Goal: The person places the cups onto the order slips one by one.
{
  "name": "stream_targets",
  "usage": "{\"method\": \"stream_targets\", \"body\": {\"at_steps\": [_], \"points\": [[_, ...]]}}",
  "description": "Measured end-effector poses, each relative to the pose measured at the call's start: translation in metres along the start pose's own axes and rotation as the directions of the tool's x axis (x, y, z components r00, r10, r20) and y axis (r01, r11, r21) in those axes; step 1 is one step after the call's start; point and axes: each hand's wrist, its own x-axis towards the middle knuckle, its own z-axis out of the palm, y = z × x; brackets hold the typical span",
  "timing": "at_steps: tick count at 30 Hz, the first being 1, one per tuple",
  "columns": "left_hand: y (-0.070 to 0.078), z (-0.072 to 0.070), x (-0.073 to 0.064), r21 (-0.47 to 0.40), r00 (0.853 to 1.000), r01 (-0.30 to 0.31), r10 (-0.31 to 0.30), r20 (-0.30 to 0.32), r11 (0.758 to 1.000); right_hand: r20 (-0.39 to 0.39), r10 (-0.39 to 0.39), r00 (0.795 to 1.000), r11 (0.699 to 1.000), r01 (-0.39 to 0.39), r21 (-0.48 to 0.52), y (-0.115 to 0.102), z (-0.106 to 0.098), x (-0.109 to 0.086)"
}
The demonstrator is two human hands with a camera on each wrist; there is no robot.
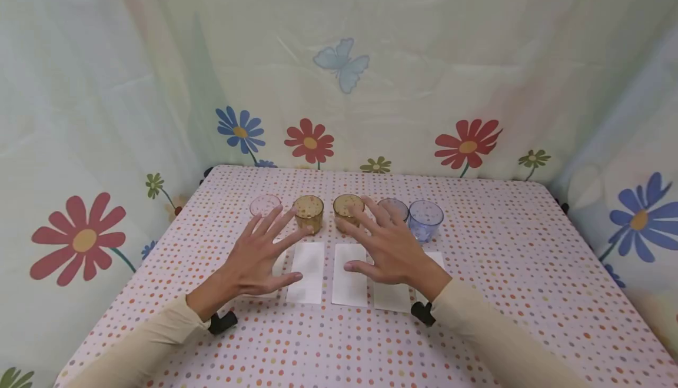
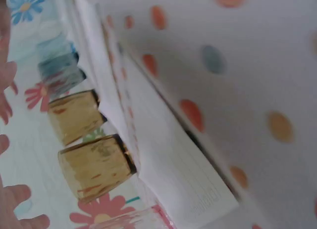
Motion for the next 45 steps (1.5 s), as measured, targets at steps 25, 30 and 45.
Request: {"method": "stream_targets", "body": {"at_steps": [25, 30, 45], "points": [[-0.041, 0.009, -0.008, -0.313, 0.952, 0.28, -0.305, -0.031, 0.907, 0.096, -0.016, 0.995, 0.994, 0.005, 0.11, -0.017, 0.043, 0.085], [-0.053, 0.011, -0.01, -0.362, 0.929, 0.341, -0.37, -0.012, 0.868, 0.147, 0.007, 0.989, 0.99, -0.028, 0.141, -0.021, 0.049, 0.105], [-0.082, 0.024, -0.01, -0.638, 0.905, 0.353, -0.423, 0.047, 0.685, 0.324, 0.083, 0.942, 0.967, -0.155, 0.202, -0.033, 0.066, 0.162]]}}
